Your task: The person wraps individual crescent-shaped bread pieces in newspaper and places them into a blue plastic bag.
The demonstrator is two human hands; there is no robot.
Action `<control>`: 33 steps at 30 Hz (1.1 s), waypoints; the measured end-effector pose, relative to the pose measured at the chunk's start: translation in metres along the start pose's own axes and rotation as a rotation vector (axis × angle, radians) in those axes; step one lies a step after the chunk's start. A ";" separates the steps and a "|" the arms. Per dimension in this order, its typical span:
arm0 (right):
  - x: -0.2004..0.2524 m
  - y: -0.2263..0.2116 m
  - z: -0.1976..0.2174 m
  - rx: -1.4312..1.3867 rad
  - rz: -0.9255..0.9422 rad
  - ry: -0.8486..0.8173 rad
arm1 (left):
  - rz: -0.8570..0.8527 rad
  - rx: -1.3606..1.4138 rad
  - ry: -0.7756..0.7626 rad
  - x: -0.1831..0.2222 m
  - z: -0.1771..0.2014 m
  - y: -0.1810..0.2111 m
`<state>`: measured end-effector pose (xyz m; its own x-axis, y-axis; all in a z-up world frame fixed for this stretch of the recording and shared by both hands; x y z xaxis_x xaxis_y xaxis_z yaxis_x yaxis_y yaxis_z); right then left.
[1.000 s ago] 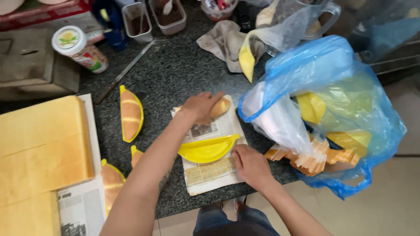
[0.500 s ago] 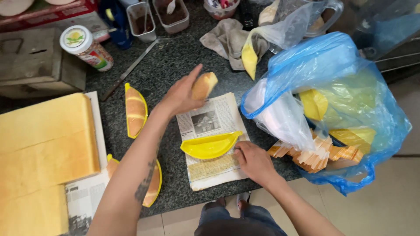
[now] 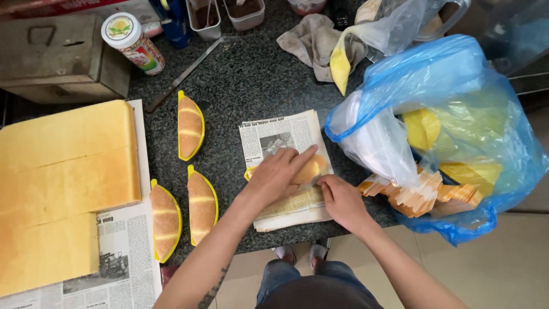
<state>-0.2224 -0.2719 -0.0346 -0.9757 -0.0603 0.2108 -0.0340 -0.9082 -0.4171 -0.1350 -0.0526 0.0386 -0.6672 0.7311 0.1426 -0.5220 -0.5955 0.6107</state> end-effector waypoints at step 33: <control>-0.065 -0.085 0.040 0.097 0.379 -0.231 | 0.271 0.479 0.243 0.096 -0.004 -0.116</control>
<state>-0.1469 -0.2075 0.0228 -0.8407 -0.4774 0.2556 0.3478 -0.8378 -0.4208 -0.1407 0.0849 -0.0218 -0.8750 0.4433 0.1946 -0.0565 -0.4928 0.8683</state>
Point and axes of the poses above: each hand's wrist, its own x-axis away from the middle knuckle, its own z-axis out of the back of the hand, y = z × x, the point moved 4 cm from there along -x, towards the middle knuckle, and after that the axes turned 13 degrees about x, right-handed, at the moved point
